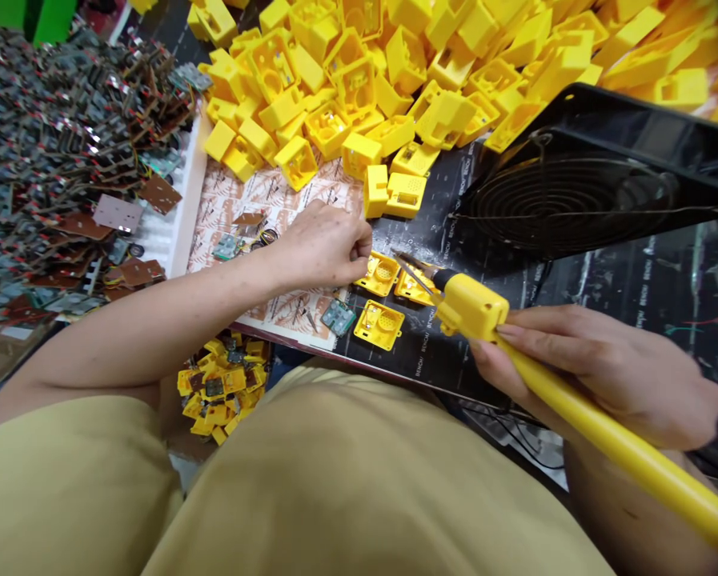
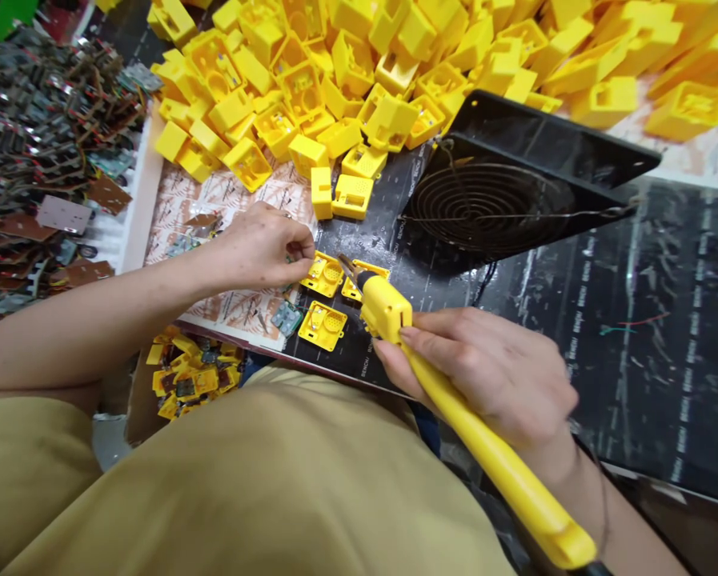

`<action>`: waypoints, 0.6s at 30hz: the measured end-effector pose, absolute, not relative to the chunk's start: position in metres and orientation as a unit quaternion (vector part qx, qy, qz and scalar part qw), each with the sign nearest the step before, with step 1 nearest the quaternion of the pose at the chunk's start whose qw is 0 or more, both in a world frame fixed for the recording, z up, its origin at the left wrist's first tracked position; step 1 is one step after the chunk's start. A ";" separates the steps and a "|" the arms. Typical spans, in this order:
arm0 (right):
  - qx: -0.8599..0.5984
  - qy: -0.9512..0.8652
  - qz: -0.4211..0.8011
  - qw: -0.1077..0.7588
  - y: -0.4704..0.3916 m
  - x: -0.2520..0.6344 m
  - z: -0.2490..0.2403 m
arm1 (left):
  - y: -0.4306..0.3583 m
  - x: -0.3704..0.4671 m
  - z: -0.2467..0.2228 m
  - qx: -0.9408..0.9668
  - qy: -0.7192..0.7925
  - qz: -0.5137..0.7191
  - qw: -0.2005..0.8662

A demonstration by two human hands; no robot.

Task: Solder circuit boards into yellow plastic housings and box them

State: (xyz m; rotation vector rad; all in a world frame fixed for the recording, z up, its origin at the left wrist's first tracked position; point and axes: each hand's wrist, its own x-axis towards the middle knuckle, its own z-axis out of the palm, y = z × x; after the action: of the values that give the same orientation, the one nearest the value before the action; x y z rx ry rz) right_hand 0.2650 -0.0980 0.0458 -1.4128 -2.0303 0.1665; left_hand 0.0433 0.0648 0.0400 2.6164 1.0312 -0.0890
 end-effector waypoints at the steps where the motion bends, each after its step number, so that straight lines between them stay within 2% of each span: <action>1: -0.530 -0.779 0.063 0.328 -0.097 0.265 0.045 | 0.065 0.043 0.041 0.917 0.363 -0.033 0.162; 8: -0.514 -0.786 0.050 0.340 -0.094 0.262 0.047 | 0.064 0.042 0.042 0.923 0.351 -0.028 0.156; 15: -0.403 -0.833 0.014 0.379 -0.079 0.257 0.044 | 0.064 0.042 0.043 0.926 0.344 -0.036 0.149; 18: -0.432 -0.819 0.036 0.376 -0.083 0.262 0.046 | 0.065 0.042 0.042 0.927 0.343 -0.039 0.146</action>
State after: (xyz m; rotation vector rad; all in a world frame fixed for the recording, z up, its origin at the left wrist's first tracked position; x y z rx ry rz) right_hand 0.2620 -0.0827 0.0459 -1.1061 -2.0958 0.0928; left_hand 0.0419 0.0647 0.0418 2.6702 0.9864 -0.1114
